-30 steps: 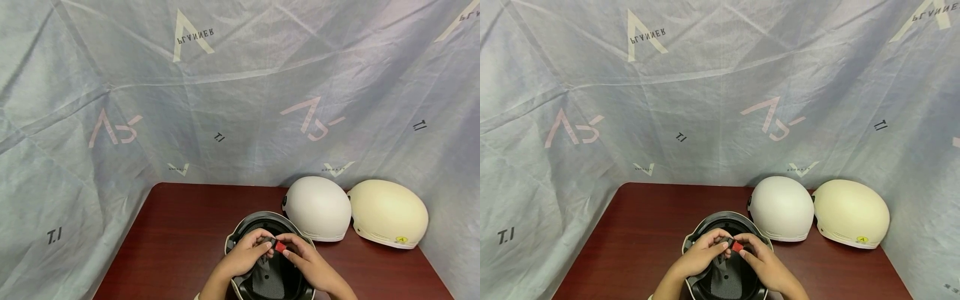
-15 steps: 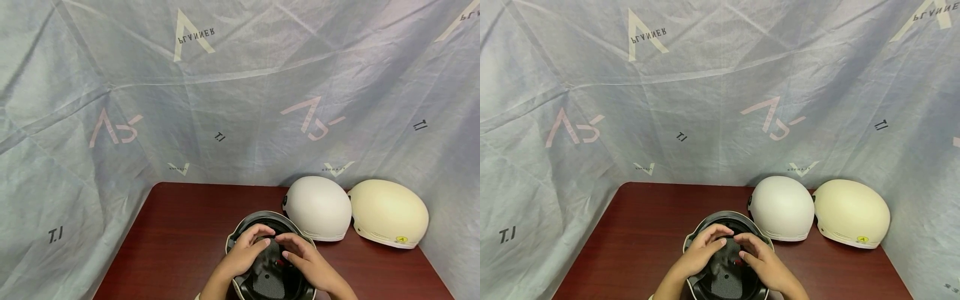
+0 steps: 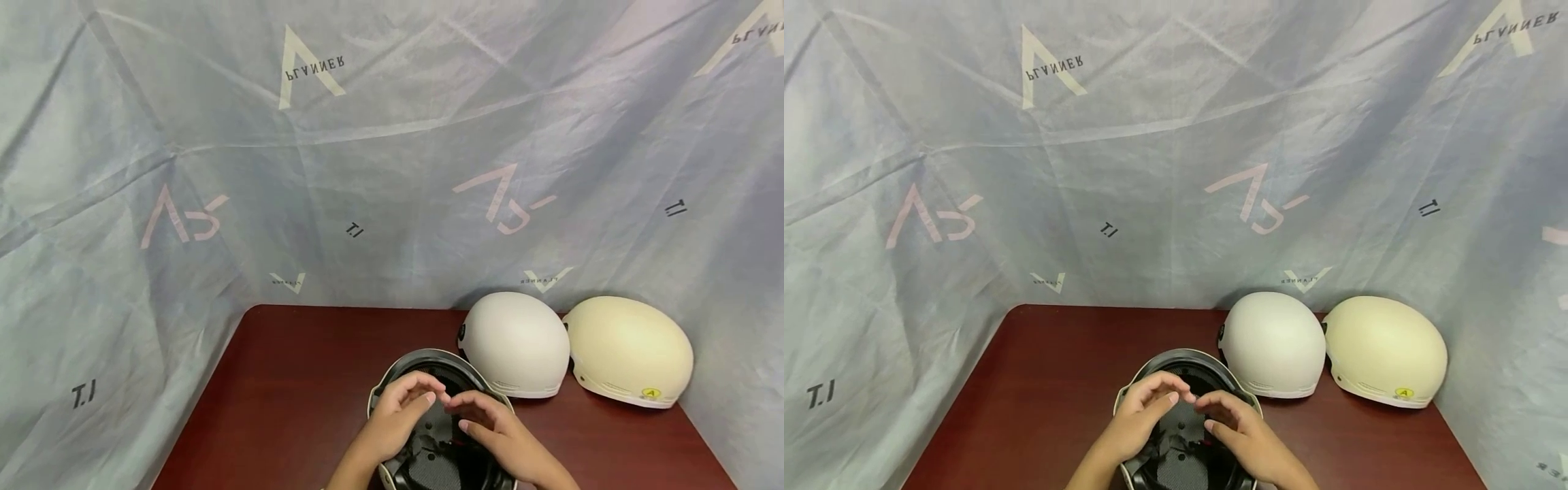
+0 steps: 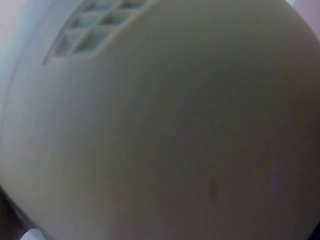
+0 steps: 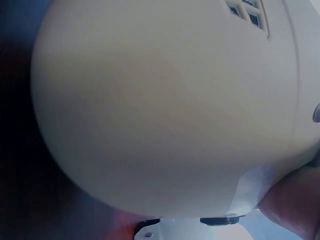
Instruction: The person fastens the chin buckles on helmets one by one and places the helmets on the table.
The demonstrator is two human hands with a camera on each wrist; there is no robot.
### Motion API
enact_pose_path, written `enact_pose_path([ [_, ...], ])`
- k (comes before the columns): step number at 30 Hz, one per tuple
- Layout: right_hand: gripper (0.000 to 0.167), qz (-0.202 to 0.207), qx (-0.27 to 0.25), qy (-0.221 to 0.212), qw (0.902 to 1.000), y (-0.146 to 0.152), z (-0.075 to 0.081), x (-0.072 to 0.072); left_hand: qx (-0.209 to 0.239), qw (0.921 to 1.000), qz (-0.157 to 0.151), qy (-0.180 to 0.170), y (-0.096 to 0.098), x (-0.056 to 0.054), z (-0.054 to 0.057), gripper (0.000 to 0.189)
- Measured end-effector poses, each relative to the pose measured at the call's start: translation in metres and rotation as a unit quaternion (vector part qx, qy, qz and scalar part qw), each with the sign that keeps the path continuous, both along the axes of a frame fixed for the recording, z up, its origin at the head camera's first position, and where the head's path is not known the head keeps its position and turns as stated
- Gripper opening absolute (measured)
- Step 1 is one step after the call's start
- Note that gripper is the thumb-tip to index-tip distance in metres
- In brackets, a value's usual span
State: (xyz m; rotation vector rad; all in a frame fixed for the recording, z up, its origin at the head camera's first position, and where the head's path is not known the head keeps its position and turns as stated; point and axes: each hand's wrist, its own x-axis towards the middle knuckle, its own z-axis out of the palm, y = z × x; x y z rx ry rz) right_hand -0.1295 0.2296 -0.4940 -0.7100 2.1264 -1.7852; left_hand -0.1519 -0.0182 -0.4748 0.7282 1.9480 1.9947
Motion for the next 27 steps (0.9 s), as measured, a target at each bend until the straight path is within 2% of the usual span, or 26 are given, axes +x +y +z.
enact_pose_path([
  [4,0.029,0.021,-0.012,-0.018,0.9995,-0.002,-0.004,0.002,-0.002,0.9997,0.012,0.019,-0.001,0.007,0.006,0.023],
  [7,0.028,0.022,-0.007,-0.016,0.9996,-0.003,-0.004,0.003,0.000,0.9990,0.026,0.037,-0.002,0.010,0.009,0.020],
  [9,0.028,0.022,-0.001,-0.007,0.9997,-0.003,-0.003,0.002,-0.007,0.9969,0.042,0.066,-0.003,0.011,0.010,0.019],
  [12,0.028,0.021,0.003,0.010,0.9997,-0.003,-0.001,0.001,-0.040,0.9899,0.073,0.115,-0.006,0.013,0.011,0.018],
  [17,0.029,0.019,-0.006,0.020,0.9996,-0.004,0.000,0.000,-0.105,0.9664,0.131,0.195,-0.013,0.017,0.013,0.017],
  [22,0.028,0.018,-0.021,0.027,0.9992,-0.004,-0.001,-0.001,-0.150,0.9352,0.180,0.265,-0.021,0.018,0.012,0.021],
  [25,0.029,0.020,-0.028,0.023,0.9992,-0.004,-0.002,-0.002,-0.176,0.9191,0.198,0.292,-0.025,0.018,0.011,0.022],
  [27,0.028,0.020,-0.029,0.016,0.9993,-0.005,-0.002,-0.003,-0.194,0.9116,0.205,0.299,-0.027,0.018,0.010,0.022],
])
